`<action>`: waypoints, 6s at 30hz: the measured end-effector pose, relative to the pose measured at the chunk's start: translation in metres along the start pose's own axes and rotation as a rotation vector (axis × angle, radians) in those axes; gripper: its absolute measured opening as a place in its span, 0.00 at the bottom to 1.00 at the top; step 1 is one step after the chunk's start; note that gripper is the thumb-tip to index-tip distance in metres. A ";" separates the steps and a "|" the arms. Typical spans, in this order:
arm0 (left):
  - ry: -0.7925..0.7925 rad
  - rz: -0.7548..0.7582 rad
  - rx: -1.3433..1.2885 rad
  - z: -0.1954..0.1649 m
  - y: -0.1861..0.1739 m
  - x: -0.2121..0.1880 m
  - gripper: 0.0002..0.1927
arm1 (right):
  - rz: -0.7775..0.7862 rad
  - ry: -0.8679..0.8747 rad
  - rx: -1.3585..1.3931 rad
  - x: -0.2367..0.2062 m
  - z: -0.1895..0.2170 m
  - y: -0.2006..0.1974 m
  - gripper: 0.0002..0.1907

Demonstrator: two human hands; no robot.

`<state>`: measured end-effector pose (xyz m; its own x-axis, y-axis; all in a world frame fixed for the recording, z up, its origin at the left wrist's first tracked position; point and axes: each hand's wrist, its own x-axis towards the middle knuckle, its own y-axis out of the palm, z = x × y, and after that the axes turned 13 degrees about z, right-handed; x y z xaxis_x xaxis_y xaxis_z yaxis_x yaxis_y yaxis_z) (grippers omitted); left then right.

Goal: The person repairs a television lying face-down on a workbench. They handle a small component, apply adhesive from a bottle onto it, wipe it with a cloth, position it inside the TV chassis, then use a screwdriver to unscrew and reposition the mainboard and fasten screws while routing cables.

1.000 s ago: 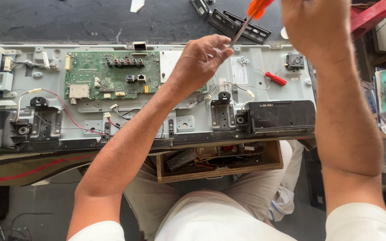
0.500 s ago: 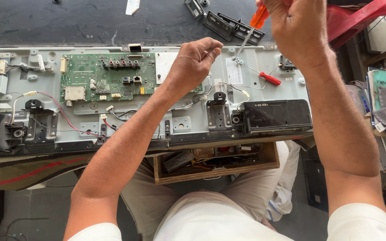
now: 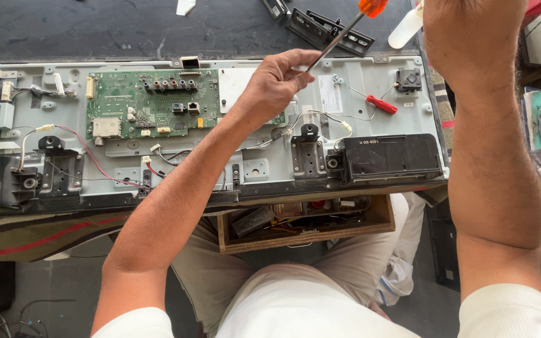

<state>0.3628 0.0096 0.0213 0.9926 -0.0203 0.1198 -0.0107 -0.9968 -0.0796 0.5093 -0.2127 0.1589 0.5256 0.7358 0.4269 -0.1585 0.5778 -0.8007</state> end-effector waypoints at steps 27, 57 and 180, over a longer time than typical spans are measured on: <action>-0.029 -0.099 -0.727 -0.011 -0.025 -0.008 0.12 | -0.193 -0.301 0.155 0.004 0.014 -0.020 0.15; -0.002 -0.099 -0.547 -0.006 -0.040 -0.019 0.14 | 0.097 -0.250 0.313 -0.017 0.047 -0.017 0.19; 0.062 -0.202 0.563 -0.071 0.020 -0.112 0.09 | 0.354 -0.627 -0.216 -0.001 0.149 0.008 0.15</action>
<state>0.2433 -0.0135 0.0765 0.9592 0.1443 0.2432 0.2601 -0.7875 -0.5588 0.3831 -0.1565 0.2142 -0.1115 0.9653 0.2361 -0.0284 0.2344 -0.9717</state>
